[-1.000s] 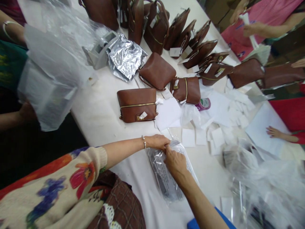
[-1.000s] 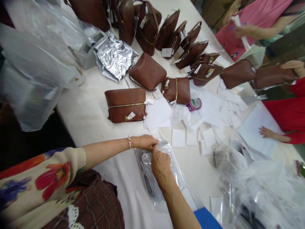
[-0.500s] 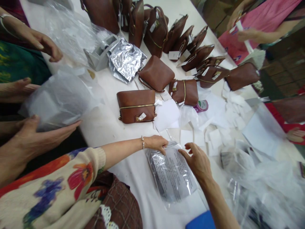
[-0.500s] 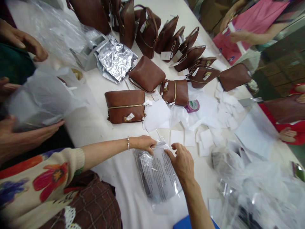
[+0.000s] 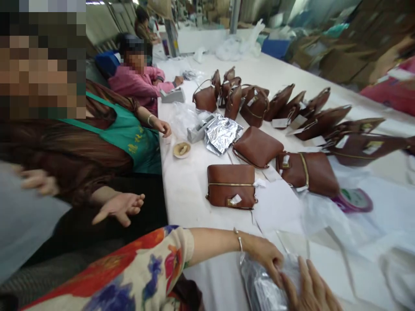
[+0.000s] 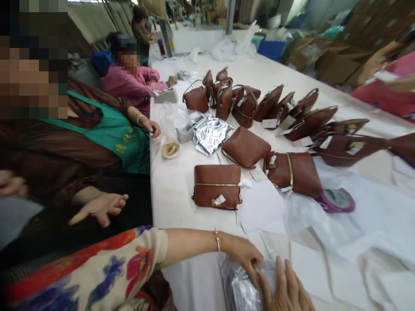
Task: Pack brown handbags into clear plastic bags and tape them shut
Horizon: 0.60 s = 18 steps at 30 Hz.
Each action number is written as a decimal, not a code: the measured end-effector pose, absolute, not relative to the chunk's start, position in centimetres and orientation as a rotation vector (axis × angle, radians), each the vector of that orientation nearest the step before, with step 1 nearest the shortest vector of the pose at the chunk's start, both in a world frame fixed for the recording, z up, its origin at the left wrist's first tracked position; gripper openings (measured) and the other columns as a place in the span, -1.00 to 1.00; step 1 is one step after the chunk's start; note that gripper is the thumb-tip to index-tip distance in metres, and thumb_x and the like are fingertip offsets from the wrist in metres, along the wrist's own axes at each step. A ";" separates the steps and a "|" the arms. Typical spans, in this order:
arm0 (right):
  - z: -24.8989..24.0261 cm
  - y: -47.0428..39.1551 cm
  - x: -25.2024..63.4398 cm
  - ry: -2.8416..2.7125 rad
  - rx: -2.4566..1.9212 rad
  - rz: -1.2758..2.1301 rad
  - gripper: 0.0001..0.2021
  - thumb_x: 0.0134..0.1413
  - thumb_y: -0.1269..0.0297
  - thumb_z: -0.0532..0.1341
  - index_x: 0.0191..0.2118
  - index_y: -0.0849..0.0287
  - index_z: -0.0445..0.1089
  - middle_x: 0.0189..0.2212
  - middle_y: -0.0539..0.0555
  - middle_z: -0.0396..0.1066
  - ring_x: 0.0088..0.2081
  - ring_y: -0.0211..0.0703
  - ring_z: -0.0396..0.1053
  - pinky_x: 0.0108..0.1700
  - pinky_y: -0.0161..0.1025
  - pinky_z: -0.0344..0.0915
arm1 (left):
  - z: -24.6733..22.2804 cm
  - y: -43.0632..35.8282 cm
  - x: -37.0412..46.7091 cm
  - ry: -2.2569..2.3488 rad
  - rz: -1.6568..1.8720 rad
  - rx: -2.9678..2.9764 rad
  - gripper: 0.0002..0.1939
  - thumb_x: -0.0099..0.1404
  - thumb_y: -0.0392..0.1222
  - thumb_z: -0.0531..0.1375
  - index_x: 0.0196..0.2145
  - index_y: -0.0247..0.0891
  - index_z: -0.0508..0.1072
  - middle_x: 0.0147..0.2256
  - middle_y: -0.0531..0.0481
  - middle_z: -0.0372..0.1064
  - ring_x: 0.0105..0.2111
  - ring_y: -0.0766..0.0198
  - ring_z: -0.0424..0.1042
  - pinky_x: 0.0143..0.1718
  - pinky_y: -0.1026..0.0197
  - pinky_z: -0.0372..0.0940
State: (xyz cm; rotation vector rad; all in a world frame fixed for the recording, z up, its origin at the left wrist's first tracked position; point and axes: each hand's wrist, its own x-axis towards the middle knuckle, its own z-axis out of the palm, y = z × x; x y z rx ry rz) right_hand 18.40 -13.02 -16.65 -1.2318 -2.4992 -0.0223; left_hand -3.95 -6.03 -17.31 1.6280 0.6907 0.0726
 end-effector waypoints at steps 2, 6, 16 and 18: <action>-15.0 -13.1 18.2 -2.550 -1.286 0.032 -0.52 0.29 0.01 -0.11 -0.16 0.07 0.51 0.12 0.29 0.37 0.14 0.25 0.30 -0.03 0.10 0.30 | -16.2 -6.4 -4.3 0.735 0.094 1.566 -0.60 -0.05 -0.10 0.49 -0.57 -0.23 0.31 -0.63 0.22 0.18 -0.54 0.34 0.20 -0.50 0.29 0.09; -12.0 -13.0 15.7 -2.178 -2.006 0.428 -0.37 0.25 -0.11 -0.06 0.21 0.26 0.28 0.11 0.35 0.37 0.08 0.23 0.34 0.09 0.14 0.23 | -15.7 -6.5 -5.3 0.825 0.130 1.542 -0.61 -0.01 -0.01 0.41 -0.56 -0.25 0.29 -0.61 0.20 0.17 -0.54 0.37 0.14 -0.51 0.30 0.02; -9.6 -21.4 26.2 -0.662 -2.289 0.984 -0.23 0.04 -0.40 -0.09 -0.06 0.22 0.41 0.00 0.39 0.42 -0.08 0.20 0.47 -0.03 0.16 0.36 | -15.2 -4.5 -4.7 1.009 0.337 1.635 -0.47 0.25 0.29 0.01 -0.27 -0.28 0.40 -0.35 -0.01 0.38 -0.33 0.18 0.33 -0.31 0.23 0.21; -10.6 -24.2 26.1 -0.461 -2.238 1.162 -0.26 -0.03 -0.44 0.00 -0.22 0.23 0.43 -0.21 0.38 0.49 -0.26 0.16 0.52 -0.20 0.13 0.42 | -15.0 -4.4 -3.4 0.939 0.302 1.640 -0.42 0.24 0.36 0.00 -0.42 -0.26 0.39 -0.48 0.03 0.33 -0.41 0.20 0.31 -0.34 0.22 0.22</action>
